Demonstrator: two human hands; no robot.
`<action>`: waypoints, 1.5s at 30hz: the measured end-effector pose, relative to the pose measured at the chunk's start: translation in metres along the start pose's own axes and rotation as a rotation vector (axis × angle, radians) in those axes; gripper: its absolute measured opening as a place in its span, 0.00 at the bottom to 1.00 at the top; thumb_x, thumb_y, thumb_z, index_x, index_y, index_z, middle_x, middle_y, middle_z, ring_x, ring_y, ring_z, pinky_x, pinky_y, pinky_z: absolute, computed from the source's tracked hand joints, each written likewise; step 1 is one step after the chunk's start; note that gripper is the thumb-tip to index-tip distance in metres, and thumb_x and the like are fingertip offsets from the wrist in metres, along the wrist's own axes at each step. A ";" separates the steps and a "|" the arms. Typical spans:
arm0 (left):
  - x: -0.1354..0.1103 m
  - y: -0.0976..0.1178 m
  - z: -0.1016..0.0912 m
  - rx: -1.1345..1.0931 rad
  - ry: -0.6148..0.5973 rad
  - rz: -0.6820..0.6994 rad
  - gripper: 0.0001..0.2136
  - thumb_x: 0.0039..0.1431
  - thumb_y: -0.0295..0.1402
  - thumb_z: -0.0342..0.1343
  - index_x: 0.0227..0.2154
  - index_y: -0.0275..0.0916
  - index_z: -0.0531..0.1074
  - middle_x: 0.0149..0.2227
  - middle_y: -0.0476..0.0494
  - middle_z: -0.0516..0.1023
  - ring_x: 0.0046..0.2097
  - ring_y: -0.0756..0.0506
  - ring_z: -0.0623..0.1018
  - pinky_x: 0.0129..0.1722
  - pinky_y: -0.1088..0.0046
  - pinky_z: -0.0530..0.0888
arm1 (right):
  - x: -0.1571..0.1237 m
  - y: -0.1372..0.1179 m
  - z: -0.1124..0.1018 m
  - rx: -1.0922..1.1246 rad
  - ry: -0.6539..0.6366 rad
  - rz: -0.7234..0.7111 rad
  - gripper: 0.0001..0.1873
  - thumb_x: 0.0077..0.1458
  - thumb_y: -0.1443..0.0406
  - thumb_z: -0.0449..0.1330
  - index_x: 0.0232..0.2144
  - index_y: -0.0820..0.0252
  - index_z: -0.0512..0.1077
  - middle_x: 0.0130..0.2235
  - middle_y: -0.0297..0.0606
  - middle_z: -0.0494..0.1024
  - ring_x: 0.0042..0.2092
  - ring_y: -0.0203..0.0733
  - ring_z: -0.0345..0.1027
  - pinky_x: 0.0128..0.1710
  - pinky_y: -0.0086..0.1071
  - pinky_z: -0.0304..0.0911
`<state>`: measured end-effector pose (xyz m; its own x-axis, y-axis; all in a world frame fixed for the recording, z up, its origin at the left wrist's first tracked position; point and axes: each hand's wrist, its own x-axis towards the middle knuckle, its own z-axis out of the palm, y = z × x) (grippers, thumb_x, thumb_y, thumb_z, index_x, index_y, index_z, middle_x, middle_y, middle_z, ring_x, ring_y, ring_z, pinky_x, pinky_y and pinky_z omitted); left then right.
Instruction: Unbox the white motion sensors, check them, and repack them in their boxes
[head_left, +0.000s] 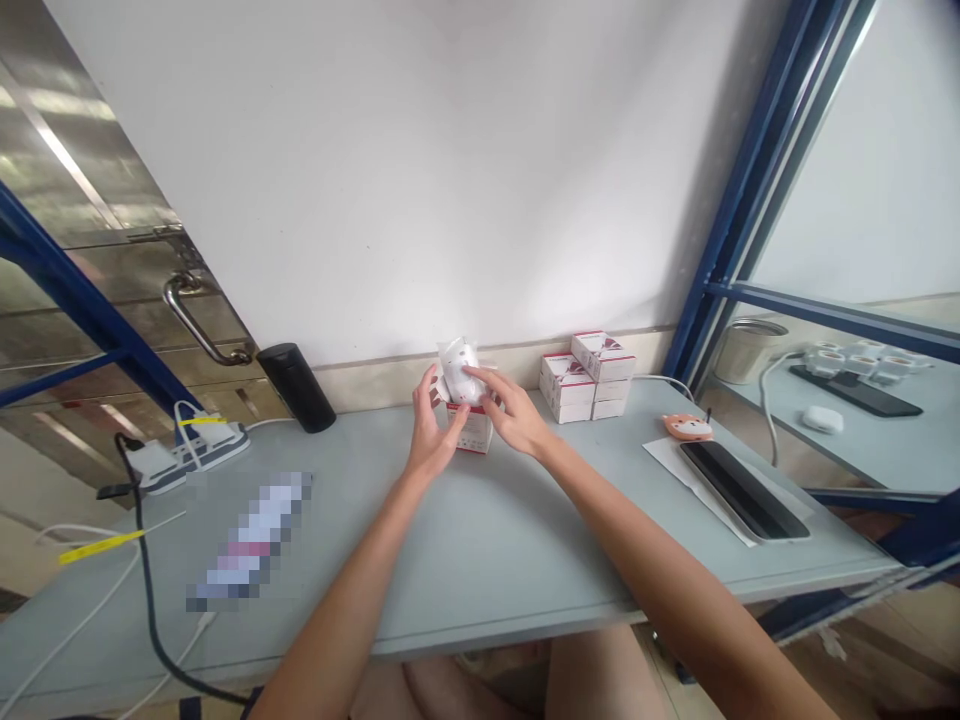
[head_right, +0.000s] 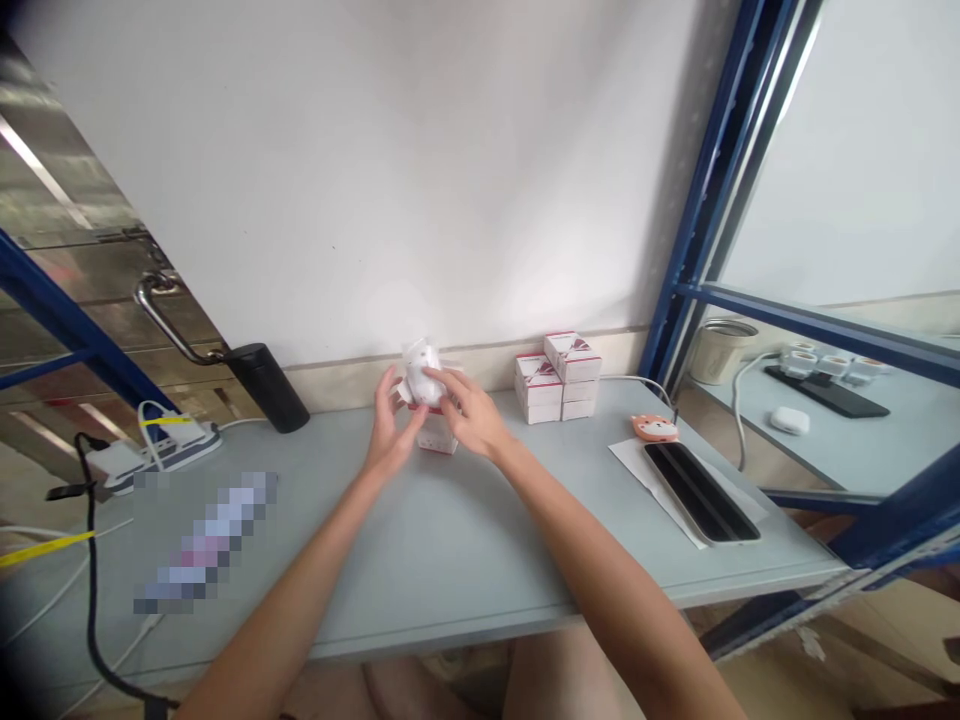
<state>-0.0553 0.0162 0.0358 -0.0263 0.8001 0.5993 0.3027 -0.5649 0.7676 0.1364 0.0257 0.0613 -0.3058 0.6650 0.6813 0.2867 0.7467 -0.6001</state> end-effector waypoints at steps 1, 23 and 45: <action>0.000 0.001 0.001 0.010 -0.001 0.017 0.38 0.65 0.47 0.63 0.72 0.53 0.52 0.69 0.35 0.60 0.67 0.34 0.69 0.68 0.50 0.67 | 0.000 -0.001 0.002 -0.008 0.013 0.016 0.30 0.66 0.65 0.51 0.68 0.46 0.64 0.64 0.40 0.74 0.47 0.47 0.73 0.50 0.46 0.72; -0.004 -0.011 0.001 0.186 -0.045 0.025 0.24 0.73 0.44 0.51 0.68 0.50 0.56 0.67 0.38 0.66 0.64 0.40 0.72 0.59 0.60 0.74 | -0.012 0.025 0.015 -0.138 0.164 0.155 0.22 0.70 0.53 0.52 0.61 0.54 0.63 0.56 0.47 0.74 0.50 0.48 0.72 0.49 0.44 0.72; -0.006 -0.002 0.003 0.499 -0.094 0.106 0.17 0.70 0.35 0.51 0.60 0.46 0.67 0.64 0.35 0.63 0.54 0.37 0.78 0.51 0.56 0.78 | -0.012 0.017 0.014 -0.261 0.042 0.096 0.18 0.71 0.58 0.47 0.48 0.50 0.77 0.55 0.45 0.68 0.53 0.52 0.70 0.48 0.46 0.72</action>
<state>-0.0526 0.0132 0.0299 0.1078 0.7710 0.6276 0.7169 -0.4976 0.4882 0.1321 0.0306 0.0375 -0.2293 0.7273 0.6469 0.5380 0.6485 -0.5385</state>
